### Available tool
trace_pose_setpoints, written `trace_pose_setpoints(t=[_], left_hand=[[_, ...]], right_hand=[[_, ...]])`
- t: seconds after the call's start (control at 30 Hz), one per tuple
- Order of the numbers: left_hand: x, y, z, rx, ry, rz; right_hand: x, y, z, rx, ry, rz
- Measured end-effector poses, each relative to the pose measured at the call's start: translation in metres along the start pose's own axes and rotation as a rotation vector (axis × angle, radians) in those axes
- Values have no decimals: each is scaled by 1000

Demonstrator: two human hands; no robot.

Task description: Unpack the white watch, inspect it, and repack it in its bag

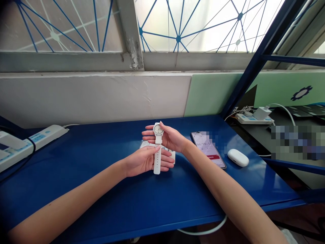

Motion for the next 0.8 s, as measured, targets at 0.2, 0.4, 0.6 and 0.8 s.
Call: trace_pose_setpoints(t=[0.2,0.4,0.6,0.8], left_hand=[[-4,0,1,4,-6,29],[-7,0,2,10,-24,25],[-4,-1,1,1,-36,0],[-3,-1,1,-1,-53,1]], right_hand=[[5,1,-2,28,51,51],[6,1,-3,-1,47,69],[9,3,-6,-31,74,58],[10,4,-7,-47,42,27]])
Point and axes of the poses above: each hand's wrist, its own z-axis towards the middle knuckle, its own x-axis out of the palm, y = z × x, the point moved 4 cm from there along z, towards the middle knuckle, and after that the axes turned 12 degrees about x, right-handed, at the moved point
